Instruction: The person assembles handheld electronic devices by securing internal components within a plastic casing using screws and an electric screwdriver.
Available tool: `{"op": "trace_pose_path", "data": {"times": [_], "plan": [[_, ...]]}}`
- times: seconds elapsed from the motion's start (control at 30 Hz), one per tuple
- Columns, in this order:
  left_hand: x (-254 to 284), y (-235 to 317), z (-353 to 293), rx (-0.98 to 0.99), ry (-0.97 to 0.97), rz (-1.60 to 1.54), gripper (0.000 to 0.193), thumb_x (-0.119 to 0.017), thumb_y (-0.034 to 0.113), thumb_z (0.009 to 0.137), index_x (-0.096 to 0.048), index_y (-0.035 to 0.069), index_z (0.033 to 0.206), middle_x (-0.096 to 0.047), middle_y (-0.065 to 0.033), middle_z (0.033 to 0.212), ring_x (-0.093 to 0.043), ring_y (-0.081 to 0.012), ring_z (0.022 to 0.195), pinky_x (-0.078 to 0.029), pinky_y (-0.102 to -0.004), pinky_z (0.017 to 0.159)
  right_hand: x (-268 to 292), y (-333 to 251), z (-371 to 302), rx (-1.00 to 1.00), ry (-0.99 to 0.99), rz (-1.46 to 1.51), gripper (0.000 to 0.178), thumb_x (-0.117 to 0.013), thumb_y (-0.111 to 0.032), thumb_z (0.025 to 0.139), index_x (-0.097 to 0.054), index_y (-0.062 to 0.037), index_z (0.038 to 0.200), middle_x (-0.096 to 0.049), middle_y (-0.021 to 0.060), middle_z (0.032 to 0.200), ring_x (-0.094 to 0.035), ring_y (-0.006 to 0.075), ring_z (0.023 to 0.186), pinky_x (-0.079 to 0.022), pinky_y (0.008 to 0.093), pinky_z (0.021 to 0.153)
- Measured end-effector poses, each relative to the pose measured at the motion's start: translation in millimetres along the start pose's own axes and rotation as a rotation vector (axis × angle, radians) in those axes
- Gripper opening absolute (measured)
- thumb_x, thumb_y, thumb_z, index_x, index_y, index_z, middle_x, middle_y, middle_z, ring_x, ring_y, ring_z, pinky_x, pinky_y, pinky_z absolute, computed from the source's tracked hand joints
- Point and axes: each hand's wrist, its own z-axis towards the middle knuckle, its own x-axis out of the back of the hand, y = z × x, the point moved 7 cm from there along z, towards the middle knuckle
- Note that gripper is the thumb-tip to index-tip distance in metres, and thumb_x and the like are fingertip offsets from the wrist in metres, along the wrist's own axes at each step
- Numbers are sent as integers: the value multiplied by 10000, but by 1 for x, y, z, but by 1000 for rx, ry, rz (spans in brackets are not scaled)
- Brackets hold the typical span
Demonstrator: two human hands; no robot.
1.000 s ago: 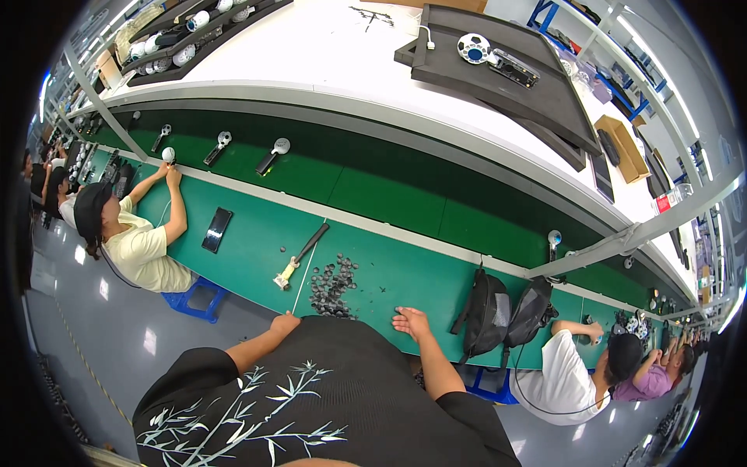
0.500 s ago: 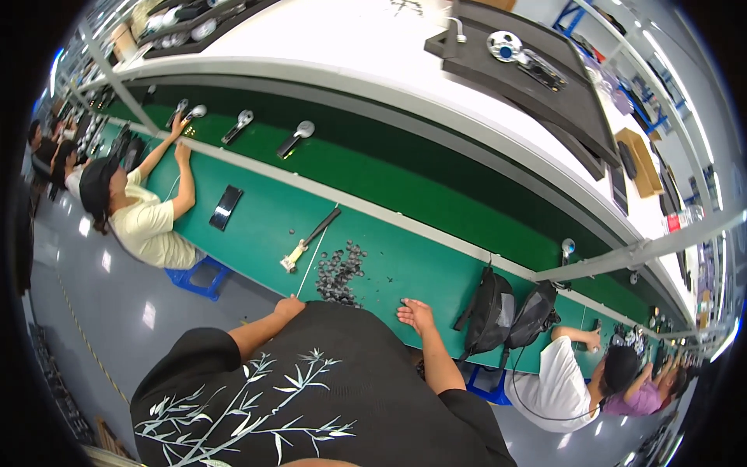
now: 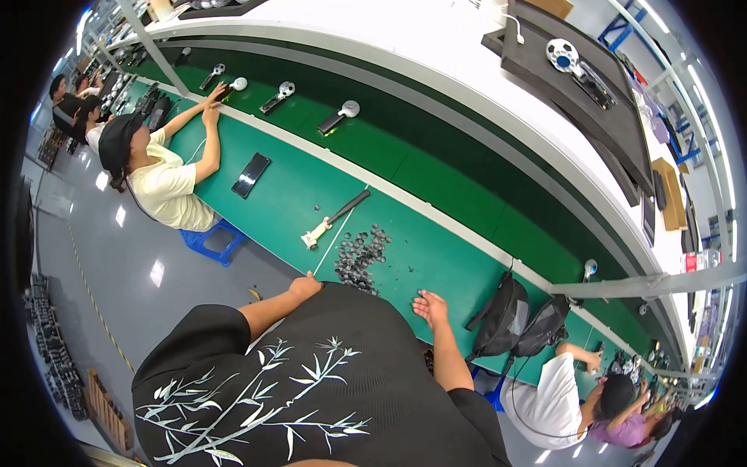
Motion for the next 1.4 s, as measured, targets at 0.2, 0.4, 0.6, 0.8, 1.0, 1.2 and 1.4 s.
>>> {"op": "trace_pose_path", "data": {"times": [0.2,0.4,0.6,0.8,1.0,1.2,1.4], "plan": [[-37,-13,13,19,-65,50,346,-377,192,896,-611,-28,1025,-508,-373,1177,-632,-412,840,-504,-476,687,-27,-2,29,-31,-128,-37,200,-618,-224,872,-594,-27,843,-638,92,670,-611,182,524,-525,266,495],[-28,-39,14,232,-76,-24,462,-370,291,914,-466,-21,1241,-586,-317,1098,-626,-386,918,-490,-479,715,-25,-10,24,-98,-20,-91,298,-689,-306,816,-613,-21,860,-607,77,628,-599,173,508,-515,265,473],[-33,-56,10,-47,-93,146,367,-483,309,859,-557,93,1146,-639,-257,967,-620,-401,836,-485,-466,709,-23,-7,43,-190,45,-139,306,-673,-298,800,-525,-81,642,-550,53,538,-503,141,390,-428,252,361],[123,6,12,-166,13,-82,185,-561,215,798,-660,96,900,-654,-181,790,-592,-419,708,-481,-467,651,-17,-7,34,-186,58,-41,281,-642,-247,804,-526,-51,639,-544,71,538,-492,161,384,-399,265,347],[225,4,111,-233,168,12,209,-592,204,798,-660,79,952,-658,-122,695,-605,-322,608,-484,-395,583,-17,-5,33,-219,49,-35,294,-623,-256,809,-557,1,681,-566,107,574,-513,197,408,-420,290,379],[337,-47,217,-414,590,245,355,-639,233,774,-618,38,1071,-661,-177,847,-624,-363,739,-502,-415,697,-32,-23,28,-213,-22,-111,420,-649,-376,794,-617,42,772,-607,126,611,-564,211,447,-486,300,431],[390,-32,345,-146,423,201,640,-726,341,663,-541,-66,1120,-630,-253,987,-606,-418,884,-493,-433,799,-15,-17,17,-181,28,-120,344,-645,-313,798,-630,18,704,-623,96,594,-579,193,438,-504,299,429]]}}
